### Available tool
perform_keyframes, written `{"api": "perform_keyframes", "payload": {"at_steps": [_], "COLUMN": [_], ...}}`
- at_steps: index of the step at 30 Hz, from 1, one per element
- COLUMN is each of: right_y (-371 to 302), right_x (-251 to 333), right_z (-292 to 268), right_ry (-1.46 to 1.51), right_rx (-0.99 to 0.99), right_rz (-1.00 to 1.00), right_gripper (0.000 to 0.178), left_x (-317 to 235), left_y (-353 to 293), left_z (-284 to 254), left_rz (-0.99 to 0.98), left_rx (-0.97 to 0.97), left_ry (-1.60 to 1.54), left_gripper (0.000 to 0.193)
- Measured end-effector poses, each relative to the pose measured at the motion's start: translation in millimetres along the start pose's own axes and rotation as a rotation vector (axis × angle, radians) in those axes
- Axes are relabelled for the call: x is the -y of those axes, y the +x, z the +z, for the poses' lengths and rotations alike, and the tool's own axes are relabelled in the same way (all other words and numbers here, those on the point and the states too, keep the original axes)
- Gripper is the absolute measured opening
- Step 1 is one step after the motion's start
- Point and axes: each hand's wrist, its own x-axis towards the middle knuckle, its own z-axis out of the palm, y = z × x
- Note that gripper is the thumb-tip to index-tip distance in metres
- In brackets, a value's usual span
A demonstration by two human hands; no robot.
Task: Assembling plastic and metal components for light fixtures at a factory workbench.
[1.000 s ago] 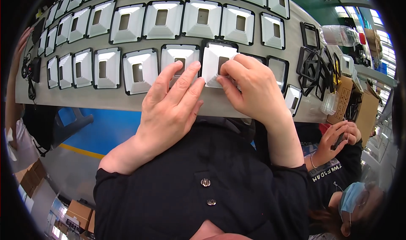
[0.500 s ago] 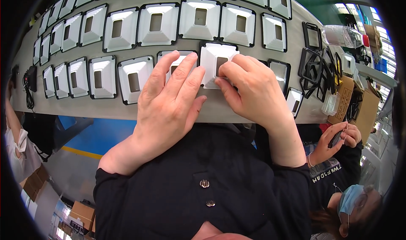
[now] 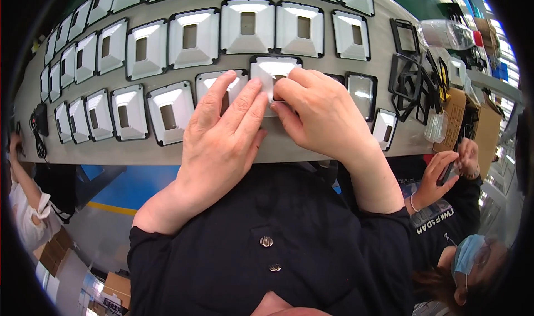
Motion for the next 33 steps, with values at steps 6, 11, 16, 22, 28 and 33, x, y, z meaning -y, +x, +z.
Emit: {"api": "perform_keyframes", "payload": {"at_steps": [6, 11, 16, 22, 28, 33], "right_y": [-18, -49, -55, -78, -94, -103], "right_x": [3, -12, -6, -9, 11, -25], "right_z": [-6, -15, -14, -24, -15, -61], "right_ry": [0.195, 0.066, 0.071, 0.033, 0.117, 0.103], "right_rx": [-0.174, -0.286, -0.329, -0.385, -0.282, -0.443], "right_rz": [0.078, 0.142, 0.137, 0.181, 0.092, 0.211], "right_gripper": [0.021, 0.014, 0.014, 0.011, 0.011, 0.007], "left_x": [-3, -6, -9, -9, -15, -19], "left_y": [5, 21, 41, 50, 50, 47], "left_z": [-5, -15, -9, -3, -11, -13], "left_rz": [-0.015, 0.044, 0.109, 0.130, 0.106, 0.061], "left_rx": [-0.034, -0.105, -0.055, -0.018, -0.009, 0.070], "left_ry": [0.039, 0.107, 0.114, 0.116, 0.150, 0.149], "left_gripper": [0.042, 0.048, 0.048, 0.045, 0.042, 0.044]}}
